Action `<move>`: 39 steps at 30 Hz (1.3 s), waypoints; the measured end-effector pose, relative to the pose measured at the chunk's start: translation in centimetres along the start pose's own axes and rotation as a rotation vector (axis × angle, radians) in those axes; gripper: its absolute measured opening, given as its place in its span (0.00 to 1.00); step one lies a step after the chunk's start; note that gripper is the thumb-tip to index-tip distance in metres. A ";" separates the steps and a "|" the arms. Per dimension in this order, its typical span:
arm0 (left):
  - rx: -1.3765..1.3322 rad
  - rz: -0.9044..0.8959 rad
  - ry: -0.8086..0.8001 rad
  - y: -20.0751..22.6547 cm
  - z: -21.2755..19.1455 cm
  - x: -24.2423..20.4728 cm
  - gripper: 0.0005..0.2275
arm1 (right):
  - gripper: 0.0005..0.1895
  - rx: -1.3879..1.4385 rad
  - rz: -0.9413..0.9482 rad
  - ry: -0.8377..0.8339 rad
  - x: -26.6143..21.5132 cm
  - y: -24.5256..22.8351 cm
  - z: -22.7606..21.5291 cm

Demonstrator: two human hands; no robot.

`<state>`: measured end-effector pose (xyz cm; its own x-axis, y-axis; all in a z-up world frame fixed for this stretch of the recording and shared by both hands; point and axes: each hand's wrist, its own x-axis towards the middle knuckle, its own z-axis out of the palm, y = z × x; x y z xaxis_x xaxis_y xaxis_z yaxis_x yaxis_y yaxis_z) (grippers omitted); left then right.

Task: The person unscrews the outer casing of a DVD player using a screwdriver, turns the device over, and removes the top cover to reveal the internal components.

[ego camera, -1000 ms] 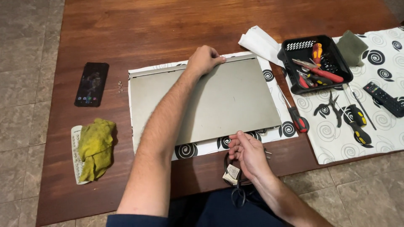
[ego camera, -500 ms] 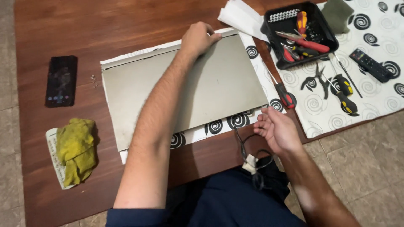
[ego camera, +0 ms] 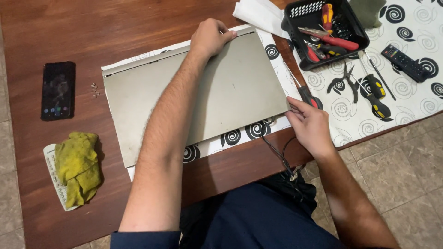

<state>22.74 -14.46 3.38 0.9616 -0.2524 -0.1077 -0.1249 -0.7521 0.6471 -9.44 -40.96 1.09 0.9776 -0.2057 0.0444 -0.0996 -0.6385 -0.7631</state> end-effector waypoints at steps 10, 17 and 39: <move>-0.064 -0.109 0.011 0.3 0.2 0.2 0.12 | 0.19 0.083 -0.061 0.102 -1.4 0.9 0.7; -0.042 -0.096 -0.002 0.2 0.1 0.2 0.12 | 0.50 0.192 0.169 -0.311 5.4 -8.4 -3.6; -0.115 -0.082 -0.131 3.4 1.6 2.8 0.14 | 0.19 0.108 0.313 -0.210 22.1 -6.2 4.7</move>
<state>24.66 -18.72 4.11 0.9265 -0.2759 -0.2558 -0.0119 -0.7010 0.7131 13.60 -38.07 3.82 0.9207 -0.2150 -0.3257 -0.3901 -0.4845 -0.7830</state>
